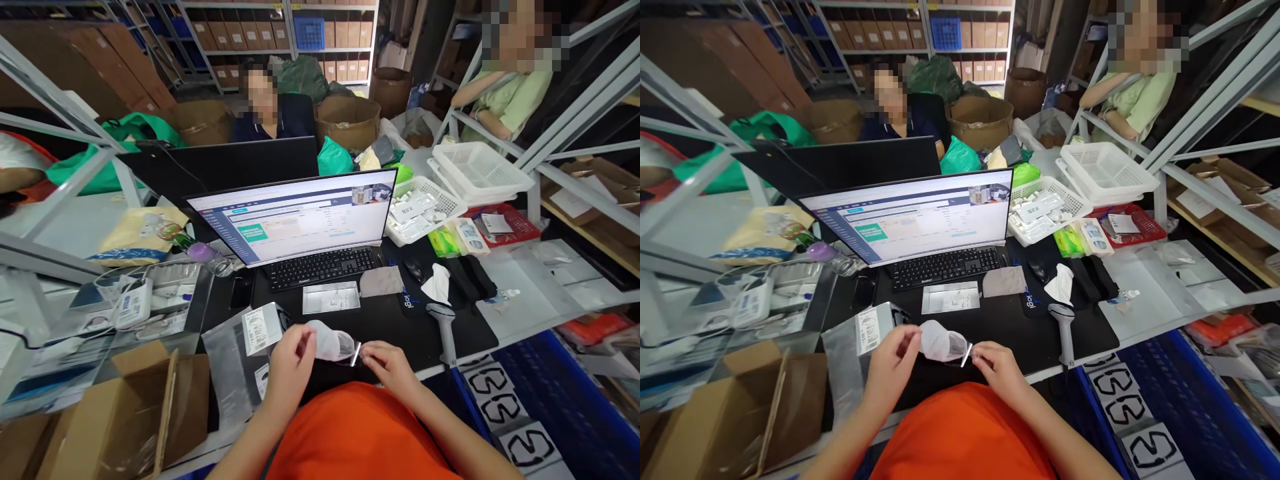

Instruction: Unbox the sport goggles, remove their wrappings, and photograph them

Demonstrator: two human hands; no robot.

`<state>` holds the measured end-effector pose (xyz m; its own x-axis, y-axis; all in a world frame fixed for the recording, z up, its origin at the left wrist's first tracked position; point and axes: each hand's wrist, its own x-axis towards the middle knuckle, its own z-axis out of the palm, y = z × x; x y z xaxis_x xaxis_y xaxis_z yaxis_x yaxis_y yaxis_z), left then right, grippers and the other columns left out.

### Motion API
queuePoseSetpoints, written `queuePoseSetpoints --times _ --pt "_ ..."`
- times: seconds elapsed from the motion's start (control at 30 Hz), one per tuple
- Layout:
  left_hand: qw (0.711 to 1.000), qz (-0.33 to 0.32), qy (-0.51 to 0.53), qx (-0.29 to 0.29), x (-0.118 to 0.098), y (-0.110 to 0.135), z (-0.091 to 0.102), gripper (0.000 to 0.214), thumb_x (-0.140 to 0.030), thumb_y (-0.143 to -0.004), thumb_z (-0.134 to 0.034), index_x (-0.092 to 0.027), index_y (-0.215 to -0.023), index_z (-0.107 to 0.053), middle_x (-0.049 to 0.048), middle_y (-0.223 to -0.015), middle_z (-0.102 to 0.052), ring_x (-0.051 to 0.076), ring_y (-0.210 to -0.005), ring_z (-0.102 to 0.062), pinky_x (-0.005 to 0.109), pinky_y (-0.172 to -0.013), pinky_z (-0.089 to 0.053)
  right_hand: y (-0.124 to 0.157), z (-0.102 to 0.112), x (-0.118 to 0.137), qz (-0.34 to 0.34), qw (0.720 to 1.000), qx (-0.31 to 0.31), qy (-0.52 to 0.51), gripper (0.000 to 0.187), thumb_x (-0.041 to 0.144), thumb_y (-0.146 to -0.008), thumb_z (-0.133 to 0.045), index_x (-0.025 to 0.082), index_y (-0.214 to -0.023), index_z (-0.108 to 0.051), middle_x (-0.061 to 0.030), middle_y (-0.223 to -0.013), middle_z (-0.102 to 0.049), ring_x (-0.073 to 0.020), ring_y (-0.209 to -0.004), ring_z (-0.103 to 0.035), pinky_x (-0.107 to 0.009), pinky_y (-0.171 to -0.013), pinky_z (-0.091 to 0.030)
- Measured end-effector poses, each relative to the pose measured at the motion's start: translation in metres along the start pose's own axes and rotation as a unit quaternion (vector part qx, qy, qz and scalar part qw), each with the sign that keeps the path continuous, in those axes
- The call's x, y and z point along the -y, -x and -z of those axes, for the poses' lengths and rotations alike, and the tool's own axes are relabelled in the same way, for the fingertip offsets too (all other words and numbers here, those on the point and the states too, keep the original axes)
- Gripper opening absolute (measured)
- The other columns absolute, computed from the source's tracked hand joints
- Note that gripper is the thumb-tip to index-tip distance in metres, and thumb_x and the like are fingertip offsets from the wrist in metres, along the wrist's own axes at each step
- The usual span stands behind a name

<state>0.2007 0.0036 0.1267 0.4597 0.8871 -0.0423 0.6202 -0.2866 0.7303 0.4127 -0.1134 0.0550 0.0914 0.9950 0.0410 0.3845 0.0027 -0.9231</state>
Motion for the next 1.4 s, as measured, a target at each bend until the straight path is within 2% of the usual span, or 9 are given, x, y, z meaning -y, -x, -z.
queuePoseSetpoints --times 0.07,0.23,0.37,0.6,0.87,0.97,1.07,1.27,1.4 --pt "0.997 0.038 0.021 -0.056 0.015 0.025 -0.009 0.034 -0.045 -0.094 -0.047 -0.021 -0.075 -0.062 -0.0004 -0.064 -0.059 0.016 -0.059 -0.055 0.026 -0.057 -0.043 0.003 -0.009 -0.005 -0.038 0.998 -0.026 -0.033 0.021 0.029 -0.093 -0.059 0.02 -0.088 -0.077 -0.0106 -0.096 -0.077 -0.0236 -0.092 -0.073 -0.035 -0.085 -0.057" --pt "0.996 0.078 -0.036 0.007 0.036 0.059 -0.039 0.029 -0.043 -0.088 -0.056 -0.02 -0.072 -0.061 -0.0008 -0.063 -0.06 0.014 -0.057 -0.055 0.024 -0.056 -0.038 0.002 -0.032 -0.003 -0.114 0.985 -0.045 -0.12 0.026 0.042 -0.086 -0.068 0.018 -0.084 -0.079 -0.0129 -0.095 -0.077 -0.0265 -0.09 -0.073 -0.037 -0.081 -0.059" --pt "0.982 0.136 -0.118 0.049 0.03 0.053 -0.049 0.031 -0.043 -0.087 -0.059 -0.02 -0.065 -0.062 0.0006 -0.063 -0.066 0.015 -0.059 -0.061 0.025 -0.056 -0.033 -0.004 -0.046 0.008 -0.126 0.979 -0.036 -0.158 0.031 0.048 -0.082 -0.071 0.018 -0.077 -0.078 -0.0116 -0.089 -0.077 -0.0266 -0.084 -0.072 -0.037 -0.075 -0.059" --pt "0.977 0.154 -0.148 -0.021 0.031 0.043 -0.052 0.039 -0.039 -0.096 -0.046 -0.02 -0.065 -0.059 0.0069 -0.067 -0.071 0.02 -0.063 -0.065 0.028 -0.055 -0.03 -0.002 -0.055 0.029 -0.068 0.993 0.004 -0.096 0.021 0.032 -0.086 -0.066 0.02 -0.071 -0.074 -0.0092 -0.089 -0.076 -0.0256 -0.088 -0.072 -0.035 -0.078 -0.057" --pt "0.989 -0.063 -0.13 0.011 0.036 0.064 -0.052 0.035 -0.023 -0.099 -0.032 -0.021 -0.076 -0.058 0.0057 -0.07 -0.063 0.018 -0.067 -0.064 0.028 -0.063 -0.042 -0.002 -0.052 0.024 -0.012 0.994 -0.085 0.062 0.02 0.022 -0.093 -0.058 0.022 -0.093 -0.078 -0.0109 -0.1 -0.075 -0.0281 -0.098 -0.07 -0.045 -0.087 -0.059" --pt "0.978 -0.143 -0.146 -0.043 0.034 0.066 -0.047 0.035 -0.017 -0.1 -0.03 -0.02 -0.08 -0.058 0.005 -0.066 -0.059 0.018 -0.061 -0.06 0.029 -0.059 -0.04 -0.003 -0.048 0.027 0.046 0.972 -0.127 0.191 0.019 0.02 -0.092 -0.059 0.022 -0.098 -0.078 -0.0151 -0.131 -0.064 -0.0365 -0.13 -0.051 -0.054 -0.095 -0.056" --pt "0.952 -0.252 -0.161 -0.059 0.024 0.06 -0.046 0.031 -0.013 -0.098 -0.035 -0.02 -0.075 -0.055 0.0038 -0.063 -0.057 0.018 -0.056 -0.056 0.03 -0.053 -0.037 -0.008 -0.045 0.031 0.06 0.957 -0.142 0.245 0.023 0.014 -0.09 -0.059 0.023 -0.096 -0.079 -0.0138 -0.148 -0.051 -0.0388 -0.142 -0.037 -0.056 -0.093 -0.056" --pt "0.924 -0.357 -0.137 0.023 0.004 0.049 -0.051 0.031 -0.016 -0.097 -0.039 -0.021 -0.071 -0.056 0.0017 -0.062 -0.06 0.015 -0.055 -0.058 0.029 -0.051 -0.04 -0.022 -0.041 0.025 0.103 0.98 -0.107 0.134 0.031 0.006 -0.086 -0.055 0.023 -0.088 -0.081 -0.0134 -0.127 -0.07 -0.0318 -0.119 -0.063 -0.052 -0.094 -0.056" --pt "0.91 -0.397 -0.118 -0.019 0.01 0.054 -0.038 0.024 -0.035 -0.099 -0.047 -0.018 -0.101 -0.064 0.0069 -0.081 -0.071 0.019 -0.069 -0.067 0.031 -0.061 -0.052 -0.019 -0.029 0.021 0.049 0.992 -0.103 0.045 0.026 0.012 -0.086 -0.058 0.023 -0.089 -0.082 -0.0122 -0.11 -0.076 -0.0274 -0.098 -0.073 -0.041 -0.082 -0.061"
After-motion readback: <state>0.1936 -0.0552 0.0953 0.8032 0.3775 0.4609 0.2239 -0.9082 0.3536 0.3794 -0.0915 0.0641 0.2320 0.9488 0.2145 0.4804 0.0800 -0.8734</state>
